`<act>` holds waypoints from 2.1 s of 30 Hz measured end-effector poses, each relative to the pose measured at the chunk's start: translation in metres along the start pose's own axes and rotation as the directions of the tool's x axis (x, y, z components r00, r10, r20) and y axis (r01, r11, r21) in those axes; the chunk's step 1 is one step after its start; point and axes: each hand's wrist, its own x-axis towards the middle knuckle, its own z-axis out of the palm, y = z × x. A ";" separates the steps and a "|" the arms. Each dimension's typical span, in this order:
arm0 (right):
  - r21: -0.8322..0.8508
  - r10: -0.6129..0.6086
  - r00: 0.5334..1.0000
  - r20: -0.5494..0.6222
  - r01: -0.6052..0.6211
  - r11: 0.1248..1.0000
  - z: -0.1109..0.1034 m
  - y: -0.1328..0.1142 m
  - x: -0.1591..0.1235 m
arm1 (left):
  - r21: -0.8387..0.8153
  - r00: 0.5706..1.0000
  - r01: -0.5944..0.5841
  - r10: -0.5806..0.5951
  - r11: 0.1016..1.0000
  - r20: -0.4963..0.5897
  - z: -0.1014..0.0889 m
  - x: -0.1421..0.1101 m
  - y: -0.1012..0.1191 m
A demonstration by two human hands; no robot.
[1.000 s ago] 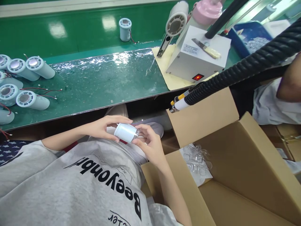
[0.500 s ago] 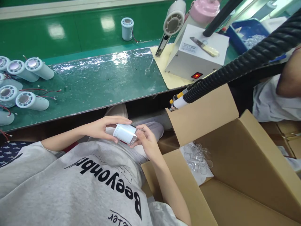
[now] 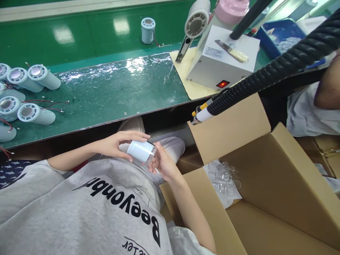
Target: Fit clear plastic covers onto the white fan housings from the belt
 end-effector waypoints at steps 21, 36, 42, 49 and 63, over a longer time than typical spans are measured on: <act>-0.573 -0.829 0.543 0.131 0.724 0.384 -0.034 0.036 0.004 | -0.275 0.948 0.294 -0.317 0.915 -0.038 0.002 0.018 -0.004; -0.225 -0.710 0.382 -0.592 0.767 0.601 -0.084 0.036 0.054 | -0.277 0.964 0.263 -0.266 0.924 0.027 0.003 0.175 -0.046; -0.208 -0.749 0.469 -0.468 0.765 0.609 -0.079 0.033 0.044 | -0.262 0.956 0.289 -0.291 0.921 0.030 -0.007 0.151 -0.038; -0.267 -0.716 0.567 -0.407 0.676 0.687 -0.066 0.026 0.015 | -0.120 0.987 0.158 -0.153 0.980 0.044 -0.016 0.109 -0.016; -0.246 -0.673 0.638 -0.374 0.632 0.735 -0.047 0.023 -0.010 | 0.311 0.970 -0.218 0.169 0.925 0.177 -0.013 0.075 0.012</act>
